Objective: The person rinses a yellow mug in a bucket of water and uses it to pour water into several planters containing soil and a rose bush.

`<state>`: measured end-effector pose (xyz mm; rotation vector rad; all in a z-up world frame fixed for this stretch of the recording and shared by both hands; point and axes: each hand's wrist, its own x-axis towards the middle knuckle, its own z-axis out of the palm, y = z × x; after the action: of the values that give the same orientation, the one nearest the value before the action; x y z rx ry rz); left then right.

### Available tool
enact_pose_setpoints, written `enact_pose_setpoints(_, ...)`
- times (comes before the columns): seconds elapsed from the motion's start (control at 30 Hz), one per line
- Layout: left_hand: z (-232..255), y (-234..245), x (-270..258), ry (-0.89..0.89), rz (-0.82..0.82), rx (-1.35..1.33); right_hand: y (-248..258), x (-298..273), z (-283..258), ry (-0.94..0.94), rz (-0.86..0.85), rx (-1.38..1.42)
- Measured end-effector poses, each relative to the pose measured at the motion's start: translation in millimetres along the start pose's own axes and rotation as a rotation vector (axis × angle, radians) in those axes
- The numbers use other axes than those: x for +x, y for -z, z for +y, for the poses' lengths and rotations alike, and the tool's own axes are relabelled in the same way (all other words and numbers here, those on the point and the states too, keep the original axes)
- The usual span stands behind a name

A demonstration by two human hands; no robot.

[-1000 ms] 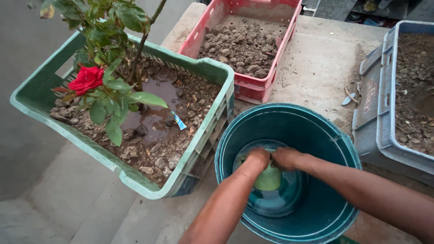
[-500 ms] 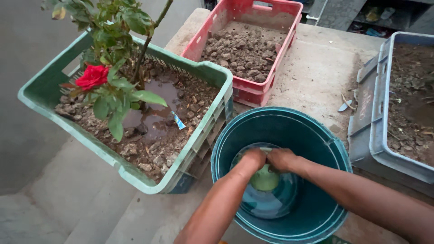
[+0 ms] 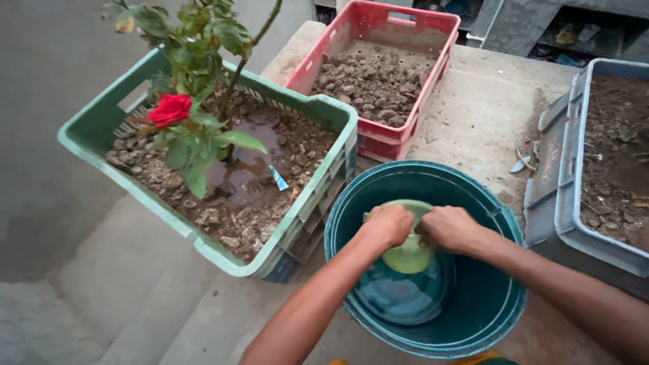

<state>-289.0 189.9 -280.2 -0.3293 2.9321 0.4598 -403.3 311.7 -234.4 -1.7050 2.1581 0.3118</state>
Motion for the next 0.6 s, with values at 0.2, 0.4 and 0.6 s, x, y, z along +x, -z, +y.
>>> enact_pose_setpoints(0.2, 29.8, 96.2, -62.5, -0.091, 0.187, 0.039, 60.5, -65.4, -22.3, 0.010, 0.246, 0.112)
enact_pose_setpoints(0.4, 33.2, 178.0, -129.4, -0.120, 0.400, -0.201, 111.2, -109.7, -45.8, 0.047, 0.530, 0.141)
enact_pose_setpoints(0.6, 16.5, 215.0, -180.4, -0.299, 1.010, -0.532, 173.4, -151.5, -69.8, 0.042, 0.700, 0.244)
